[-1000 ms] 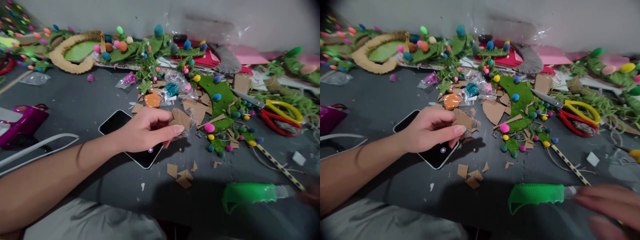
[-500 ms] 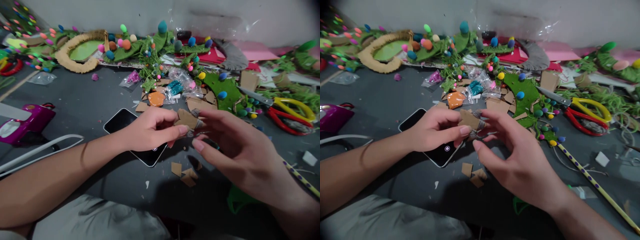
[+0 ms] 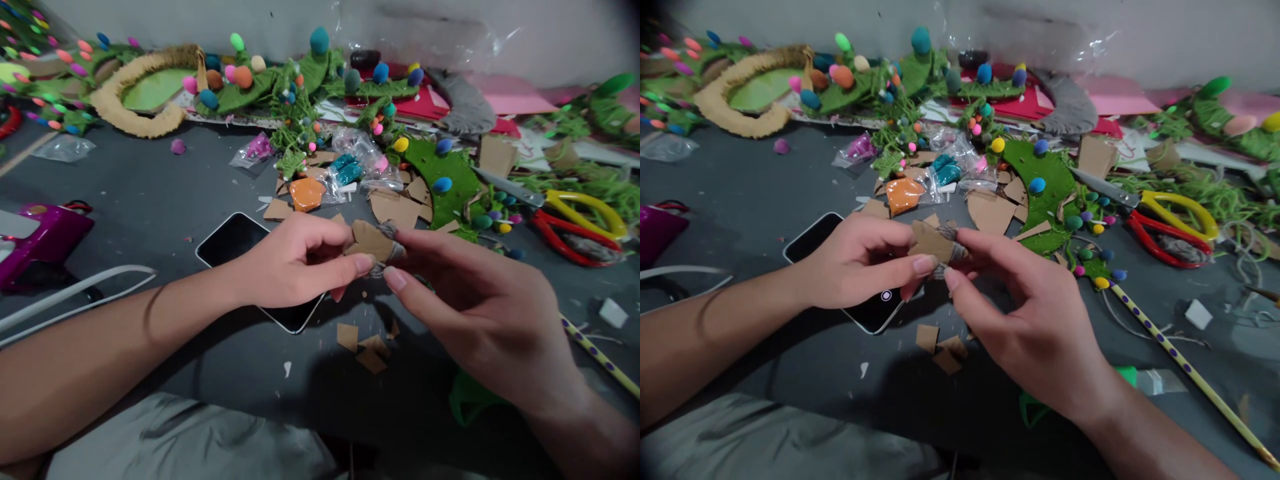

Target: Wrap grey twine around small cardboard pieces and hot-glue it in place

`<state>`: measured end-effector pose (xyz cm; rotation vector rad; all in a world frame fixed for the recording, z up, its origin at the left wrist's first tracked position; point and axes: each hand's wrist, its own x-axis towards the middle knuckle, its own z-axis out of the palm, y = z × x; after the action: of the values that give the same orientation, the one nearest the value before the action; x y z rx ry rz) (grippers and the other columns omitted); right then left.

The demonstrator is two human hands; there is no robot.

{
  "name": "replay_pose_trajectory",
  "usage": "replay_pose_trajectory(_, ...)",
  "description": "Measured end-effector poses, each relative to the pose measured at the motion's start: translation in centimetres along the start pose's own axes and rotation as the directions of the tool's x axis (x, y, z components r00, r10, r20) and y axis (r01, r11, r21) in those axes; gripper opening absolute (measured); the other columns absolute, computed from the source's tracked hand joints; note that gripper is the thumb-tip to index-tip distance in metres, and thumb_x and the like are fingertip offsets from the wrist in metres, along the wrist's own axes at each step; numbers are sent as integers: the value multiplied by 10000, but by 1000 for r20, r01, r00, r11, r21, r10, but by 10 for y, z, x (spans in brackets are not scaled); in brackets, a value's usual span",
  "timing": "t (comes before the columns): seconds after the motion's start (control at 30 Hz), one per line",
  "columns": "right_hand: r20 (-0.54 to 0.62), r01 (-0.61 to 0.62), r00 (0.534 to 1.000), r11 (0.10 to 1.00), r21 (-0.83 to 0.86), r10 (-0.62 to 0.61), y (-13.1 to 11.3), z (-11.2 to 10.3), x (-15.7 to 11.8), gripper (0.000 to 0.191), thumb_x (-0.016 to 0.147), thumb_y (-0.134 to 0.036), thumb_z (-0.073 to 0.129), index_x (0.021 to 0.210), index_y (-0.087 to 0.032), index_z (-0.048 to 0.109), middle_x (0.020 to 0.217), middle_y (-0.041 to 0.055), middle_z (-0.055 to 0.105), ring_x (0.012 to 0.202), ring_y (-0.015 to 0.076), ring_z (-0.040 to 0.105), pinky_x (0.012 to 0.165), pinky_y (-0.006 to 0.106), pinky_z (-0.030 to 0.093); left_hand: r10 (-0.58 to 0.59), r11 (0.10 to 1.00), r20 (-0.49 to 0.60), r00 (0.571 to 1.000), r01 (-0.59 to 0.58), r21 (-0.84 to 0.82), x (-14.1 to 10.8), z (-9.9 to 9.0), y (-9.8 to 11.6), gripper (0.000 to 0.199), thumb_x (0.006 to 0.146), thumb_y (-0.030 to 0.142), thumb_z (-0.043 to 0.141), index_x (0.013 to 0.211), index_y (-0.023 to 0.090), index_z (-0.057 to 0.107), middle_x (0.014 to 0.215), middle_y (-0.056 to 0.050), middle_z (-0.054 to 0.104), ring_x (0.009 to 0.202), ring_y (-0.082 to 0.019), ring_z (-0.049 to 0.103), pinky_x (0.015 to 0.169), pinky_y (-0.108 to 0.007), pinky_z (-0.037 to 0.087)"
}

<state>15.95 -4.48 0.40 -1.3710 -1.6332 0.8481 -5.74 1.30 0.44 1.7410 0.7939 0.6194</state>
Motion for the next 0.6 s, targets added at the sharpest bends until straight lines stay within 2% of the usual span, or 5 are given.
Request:
replay_pose_trajectory(0.17, -37, 27, 999, 997, -78, -30, 0, 1, 3, 290, 845, -263, 785, 1135, -272, 785, 968, -39, 817, 776, 83, 767, 712, 97, 614, -5, 1000, 9, 1000, 5, -1, 0, 1, -2, 319, 958, 263, 647, 662, 160, 589, 566, 17, 672, 488, -75, 605, 423, -145, 423)
replay_pose_trajectory(0.6, -14, 24, 1000, 997, -73, -25, -4, 1, 3, 295, 851, -266, 771, 1144, -235, 783, 964, -4, 816, 763, 117, 765, 689, 153, 635, 12, 999, -12, 1000, -11, 34, -1, 2, -1, 354, 950, 260, 651, 622, 157, 565, 550, 12, 681, 475, -71, 622, 417, -125, 436)
